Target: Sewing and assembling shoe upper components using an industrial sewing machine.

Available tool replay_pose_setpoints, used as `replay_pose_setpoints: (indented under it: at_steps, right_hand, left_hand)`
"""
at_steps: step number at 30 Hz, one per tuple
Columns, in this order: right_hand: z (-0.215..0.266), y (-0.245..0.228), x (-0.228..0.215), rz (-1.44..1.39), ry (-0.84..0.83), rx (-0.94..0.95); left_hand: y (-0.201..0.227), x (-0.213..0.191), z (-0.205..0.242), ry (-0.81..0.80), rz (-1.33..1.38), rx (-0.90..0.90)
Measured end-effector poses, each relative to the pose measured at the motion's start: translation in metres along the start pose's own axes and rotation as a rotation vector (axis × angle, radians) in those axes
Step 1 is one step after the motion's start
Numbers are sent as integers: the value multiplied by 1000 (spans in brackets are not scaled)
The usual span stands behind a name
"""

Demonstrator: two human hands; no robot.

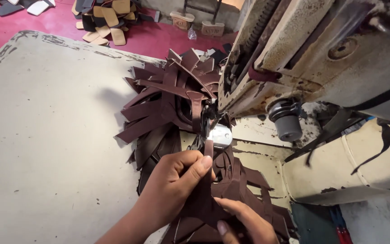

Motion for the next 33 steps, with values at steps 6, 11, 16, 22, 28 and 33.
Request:
replay_pose_setpoints:
  at_steps: [6,11,16,22,28,33]
  right_hand:
    - [-6,-12,5,-83,148,101]
    - [-13,-11,5,-145,152,71]
    - [-7,-3,10,-175,167,91]
    - [-17,-16,7,-22,234,-33]
    - [-37,-37,1,123,249,84]
    - [-50,-39,4,112,265,13]
  left_hand:
    - [-4,-2,-15,-1,171,-28]
    - [-4,-2,-20,49,121,-25]
    - [-8,-8,-9,145,-71,19]
    - [-12,-19,7,91,-7,-91]
    - [1,-25,-4,-5,64,7]
    - [11,-31,-17,-5,110,-124]
Point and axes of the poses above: each hand's wrist, its own z-axis away from the middle knuckle, its own x-axis out of the palm, y = z × x, the point moved 1 cm from there along -z, towards the middle knuckle, and after that the axes turned 12 degrees about -x, right-handed, at the moved point
